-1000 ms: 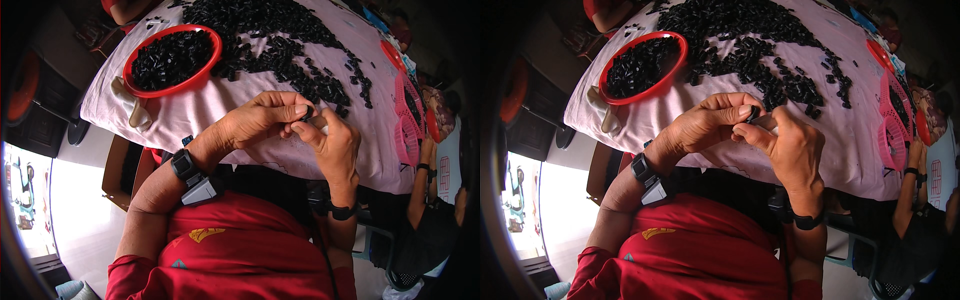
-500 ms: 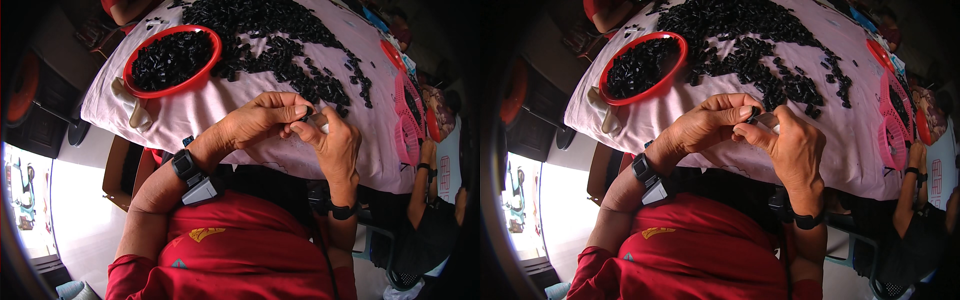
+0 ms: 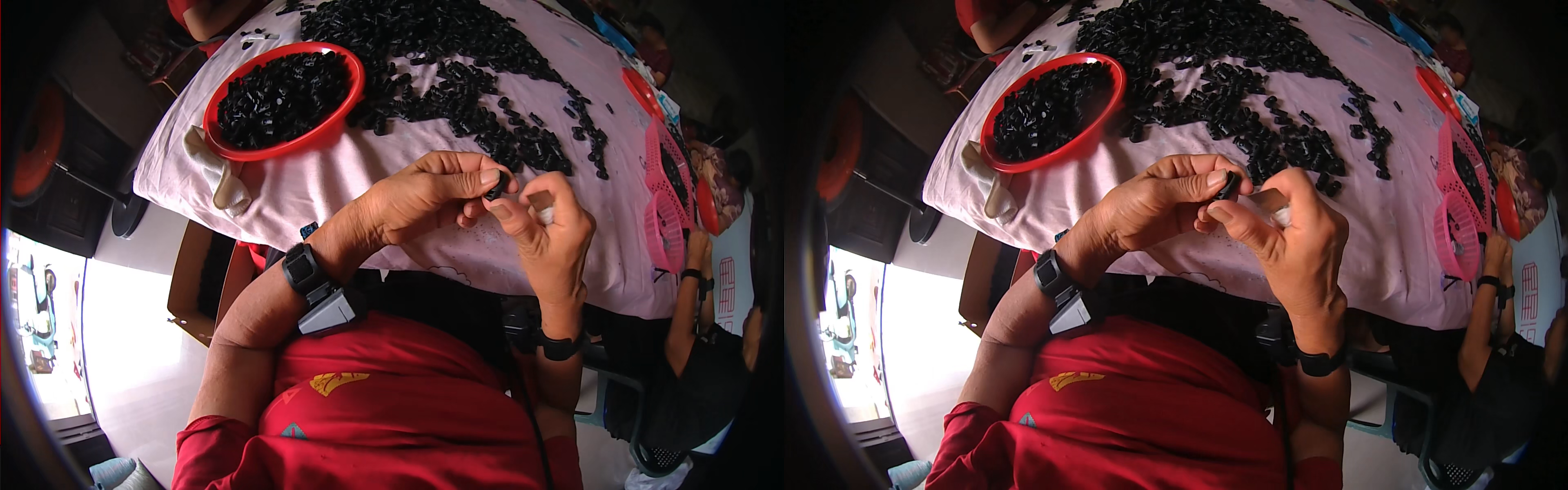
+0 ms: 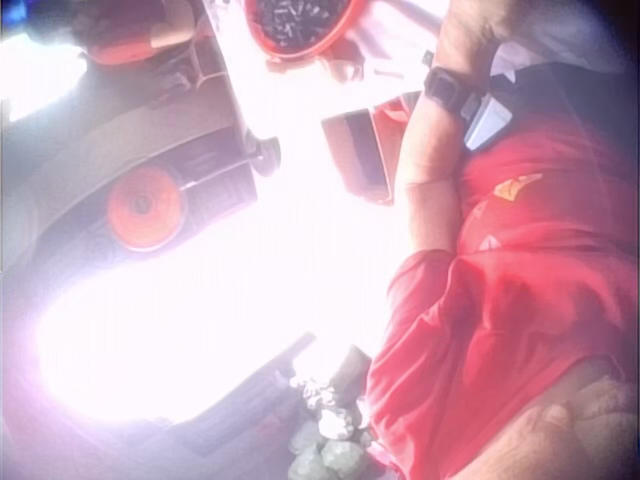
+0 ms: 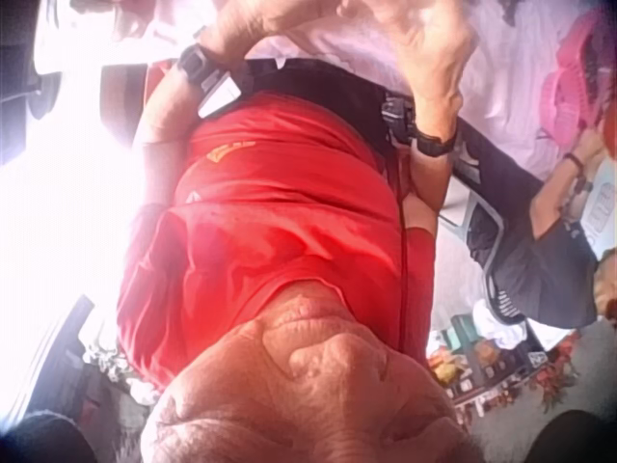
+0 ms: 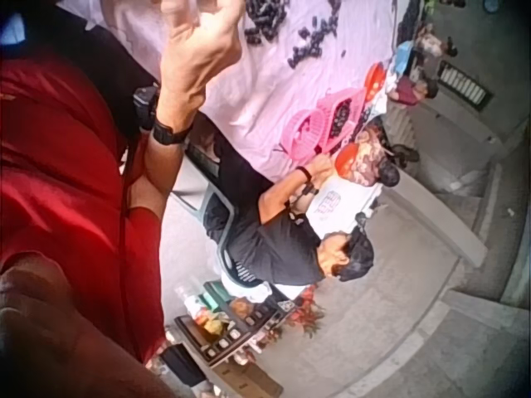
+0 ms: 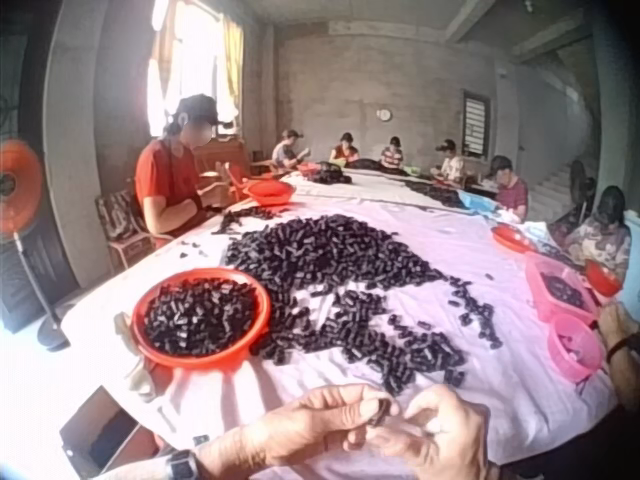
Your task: Assembling small black plastic components by hand at a table.
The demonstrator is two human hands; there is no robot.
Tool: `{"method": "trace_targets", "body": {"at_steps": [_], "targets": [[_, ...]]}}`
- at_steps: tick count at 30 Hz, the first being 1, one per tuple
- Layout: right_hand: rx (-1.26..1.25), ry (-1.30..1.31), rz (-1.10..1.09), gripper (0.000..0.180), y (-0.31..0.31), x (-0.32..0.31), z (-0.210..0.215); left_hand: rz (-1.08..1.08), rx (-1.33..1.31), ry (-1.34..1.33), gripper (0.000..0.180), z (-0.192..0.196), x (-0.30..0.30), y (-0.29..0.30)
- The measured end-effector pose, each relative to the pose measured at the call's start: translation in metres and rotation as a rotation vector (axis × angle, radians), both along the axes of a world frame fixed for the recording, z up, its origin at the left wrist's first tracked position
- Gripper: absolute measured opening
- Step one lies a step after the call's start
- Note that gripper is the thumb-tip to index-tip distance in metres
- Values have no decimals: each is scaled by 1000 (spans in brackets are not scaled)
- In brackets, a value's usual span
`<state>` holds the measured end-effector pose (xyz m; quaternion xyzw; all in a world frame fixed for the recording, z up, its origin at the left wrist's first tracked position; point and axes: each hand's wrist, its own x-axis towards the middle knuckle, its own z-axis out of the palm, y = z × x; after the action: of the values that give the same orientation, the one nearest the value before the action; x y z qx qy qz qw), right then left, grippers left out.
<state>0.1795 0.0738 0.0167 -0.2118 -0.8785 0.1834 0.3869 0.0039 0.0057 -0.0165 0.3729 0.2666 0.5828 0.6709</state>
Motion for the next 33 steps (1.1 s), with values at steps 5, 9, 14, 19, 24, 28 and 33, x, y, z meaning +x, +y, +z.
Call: {"method": "trace_targets", "body": {"at_steps": [5, 9, 14, 19, 24, 28, 33], "targets": [[-285, 238, 238, 18, 0, -8, -8, -41, -40, -67, 27, -1, -1, -1], [-284, 291, 250, 14, 3, -9, -14, -74, -21, -107, 25, -4, -1, -1], [-301, 316, 253, 11, 9, -7, -15, -102, -69, -164, 22, -5, 3, -1], [-472, 264, 275, 10, 2, -7, -12, -128, -46, -194, 25, -6, -1, 0], [-434, 373, 220, 9, 4, -6, -11, -41, -97, -288, 29, 4, 3, -1], [-430, 422, 223, 8, 4, -10, -9, 71, -1, -162, 27, 3, 6, 1], [-440, 349, 245, 12, 1, -6, -14, 156, 31, -120, 27, 2, 4, -1]]}}
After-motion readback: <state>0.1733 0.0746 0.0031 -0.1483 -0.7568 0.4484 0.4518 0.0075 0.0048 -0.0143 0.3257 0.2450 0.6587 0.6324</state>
